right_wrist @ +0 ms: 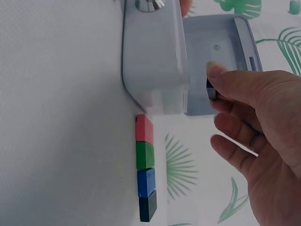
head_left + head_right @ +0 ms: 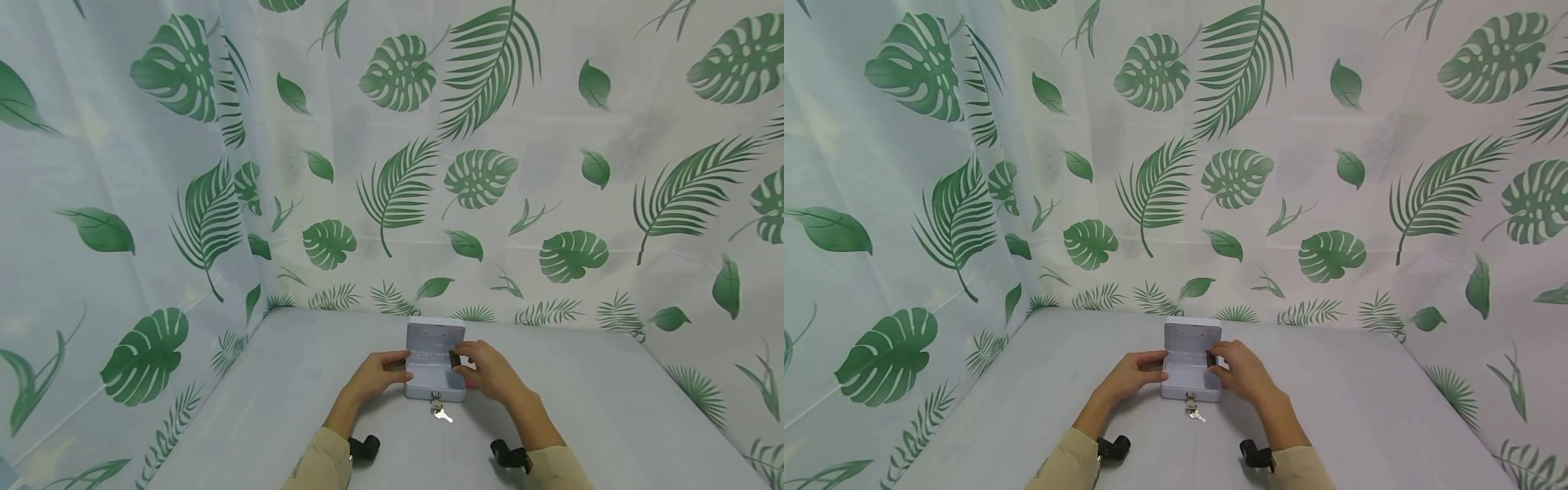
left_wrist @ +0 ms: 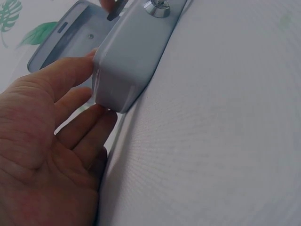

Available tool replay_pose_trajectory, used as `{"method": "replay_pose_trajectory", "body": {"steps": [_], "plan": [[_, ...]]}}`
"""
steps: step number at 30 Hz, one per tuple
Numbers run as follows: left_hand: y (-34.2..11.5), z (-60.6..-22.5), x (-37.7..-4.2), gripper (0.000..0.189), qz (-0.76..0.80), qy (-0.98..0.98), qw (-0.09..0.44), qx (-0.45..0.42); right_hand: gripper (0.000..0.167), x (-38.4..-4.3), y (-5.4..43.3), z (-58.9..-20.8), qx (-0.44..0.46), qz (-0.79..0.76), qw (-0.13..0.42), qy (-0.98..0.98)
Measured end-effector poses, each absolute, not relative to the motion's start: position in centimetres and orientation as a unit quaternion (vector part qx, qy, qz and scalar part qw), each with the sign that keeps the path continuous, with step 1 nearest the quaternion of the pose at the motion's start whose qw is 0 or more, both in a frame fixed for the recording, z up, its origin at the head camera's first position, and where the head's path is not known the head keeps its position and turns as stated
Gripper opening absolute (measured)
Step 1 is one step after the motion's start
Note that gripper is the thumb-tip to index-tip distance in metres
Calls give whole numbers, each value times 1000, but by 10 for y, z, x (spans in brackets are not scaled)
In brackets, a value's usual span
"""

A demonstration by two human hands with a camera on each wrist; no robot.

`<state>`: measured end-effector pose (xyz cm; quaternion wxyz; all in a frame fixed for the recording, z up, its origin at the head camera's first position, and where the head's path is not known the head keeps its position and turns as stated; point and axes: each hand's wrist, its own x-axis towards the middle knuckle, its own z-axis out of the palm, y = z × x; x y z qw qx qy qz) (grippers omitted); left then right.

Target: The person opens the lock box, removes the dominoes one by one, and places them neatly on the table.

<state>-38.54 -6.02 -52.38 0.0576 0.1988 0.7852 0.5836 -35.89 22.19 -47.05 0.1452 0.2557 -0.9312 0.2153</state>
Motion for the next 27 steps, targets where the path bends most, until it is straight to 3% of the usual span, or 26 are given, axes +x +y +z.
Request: {"method": "replay_pose_trajectory", "body": {"steps": [27], "plan": [[-60,-523,-386,57,561,803,57,194,23,-359,250,-470,205,222,120,-946]]}}
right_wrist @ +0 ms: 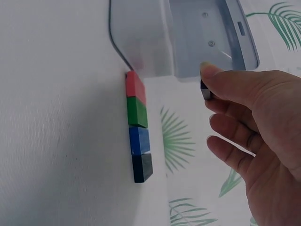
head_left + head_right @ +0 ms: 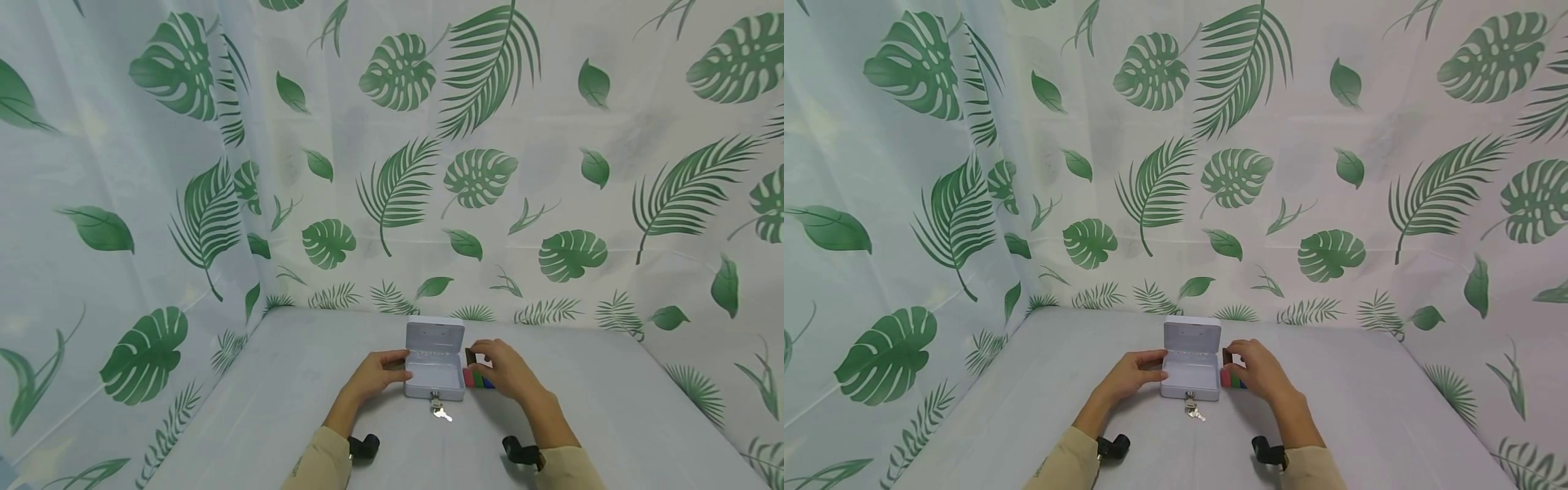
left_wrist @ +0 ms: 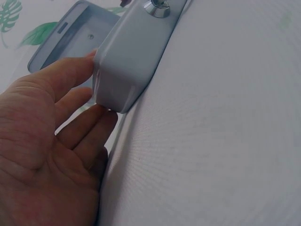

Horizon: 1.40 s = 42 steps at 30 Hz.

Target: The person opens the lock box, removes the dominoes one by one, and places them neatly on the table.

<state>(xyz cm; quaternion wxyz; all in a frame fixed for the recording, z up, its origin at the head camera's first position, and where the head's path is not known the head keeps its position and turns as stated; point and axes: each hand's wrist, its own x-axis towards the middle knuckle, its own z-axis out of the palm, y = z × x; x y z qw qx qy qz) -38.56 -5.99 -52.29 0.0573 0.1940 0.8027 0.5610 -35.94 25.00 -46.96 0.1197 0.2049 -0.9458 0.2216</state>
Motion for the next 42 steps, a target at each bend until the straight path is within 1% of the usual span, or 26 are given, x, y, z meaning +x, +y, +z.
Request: {"method": "replay_pose_trajectory", "body": {"steps": [16,28,42], "plan": [[-60,-523,-385,55,574,794,55,194,27,-361,269,-472,172,221,95,-955],[-60,-522,-385,55,573,794,54,196,26,-364,280,-474,149,219,73,-961],[-60,-525,-386,55,576,792,54,194,26,-364,289,-478,155,223,81,-959]]}}
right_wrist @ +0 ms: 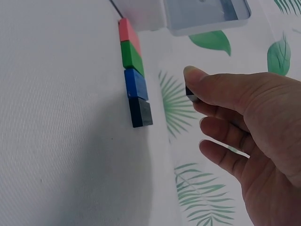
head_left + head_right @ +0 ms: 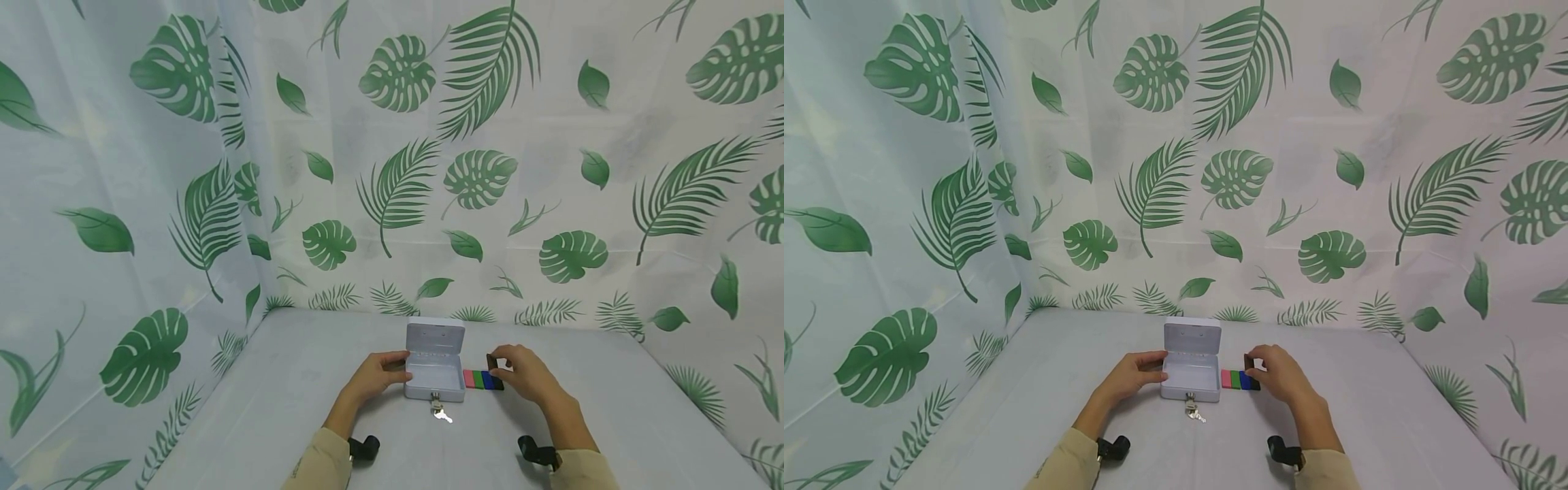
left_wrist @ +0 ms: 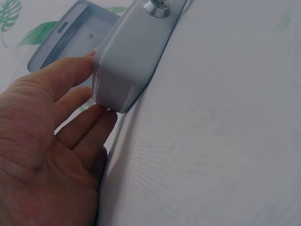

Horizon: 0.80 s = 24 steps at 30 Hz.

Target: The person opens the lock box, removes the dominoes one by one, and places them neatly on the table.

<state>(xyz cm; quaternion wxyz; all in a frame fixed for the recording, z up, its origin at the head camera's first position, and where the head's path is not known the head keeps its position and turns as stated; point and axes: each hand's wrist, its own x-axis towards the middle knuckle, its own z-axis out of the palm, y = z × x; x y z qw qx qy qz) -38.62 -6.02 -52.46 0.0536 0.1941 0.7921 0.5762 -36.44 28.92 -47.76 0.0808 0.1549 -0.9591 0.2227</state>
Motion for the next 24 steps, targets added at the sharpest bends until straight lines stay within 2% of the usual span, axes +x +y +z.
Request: {"method": "replay_pose_trajectory", "body": {"steps": [24], "plan": [[-60,-526,-387,56,565,800,56,195,29,-359,304,-477,124,222,45,-966]]}}
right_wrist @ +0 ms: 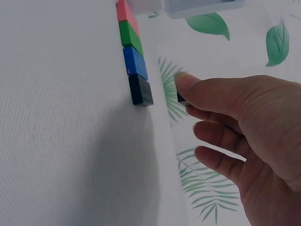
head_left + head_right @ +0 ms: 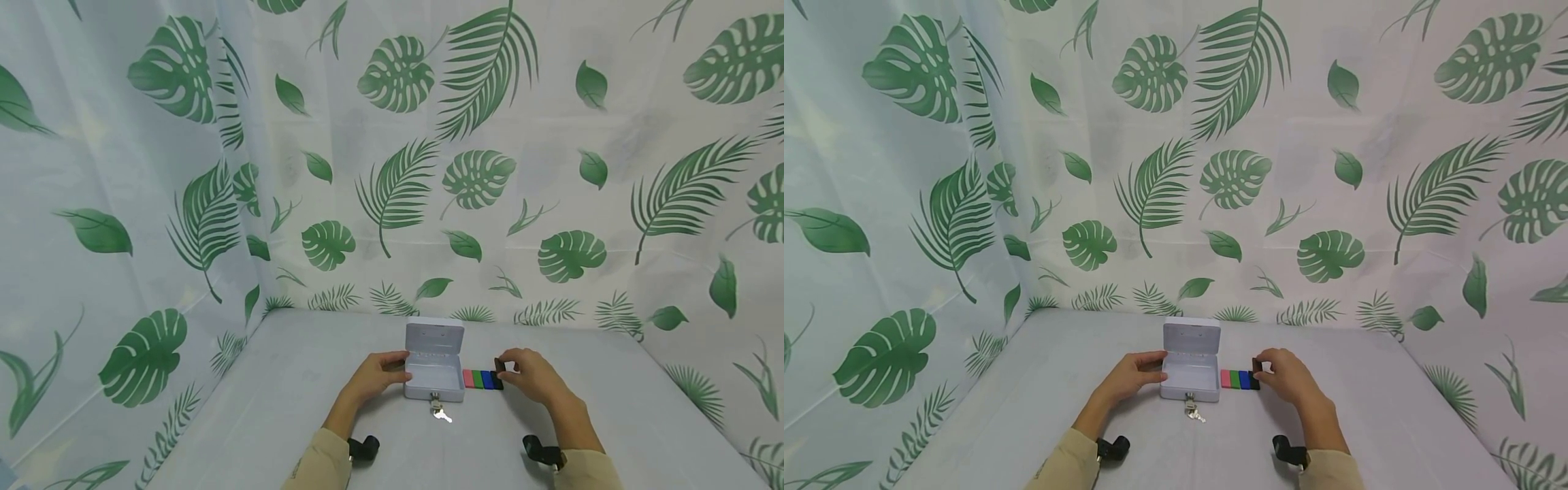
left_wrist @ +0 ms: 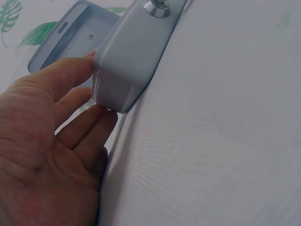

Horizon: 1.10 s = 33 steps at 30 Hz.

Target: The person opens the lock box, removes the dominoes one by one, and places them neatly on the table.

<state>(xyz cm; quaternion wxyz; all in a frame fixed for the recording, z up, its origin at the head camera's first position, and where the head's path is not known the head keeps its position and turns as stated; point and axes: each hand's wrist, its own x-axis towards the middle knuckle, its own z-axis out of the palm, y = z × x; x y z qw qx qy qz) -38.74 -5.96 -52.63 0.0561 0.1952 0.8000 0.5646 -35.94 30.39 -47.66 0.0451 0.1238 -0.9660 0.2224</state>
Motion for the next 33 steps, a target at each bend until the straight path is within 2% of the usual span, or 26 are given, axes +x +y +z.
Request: {"method": "replay_pose_trajectory", "body": {"steps": [23,33], "plan": [[-60,-527,-389,56,578,790,56,198,30,-357,310,-478,75,221,-16,-972],[-60,-528,-389,55,579,789,55,198,31,-359,313,-482,79,221,-16,-972]]}}
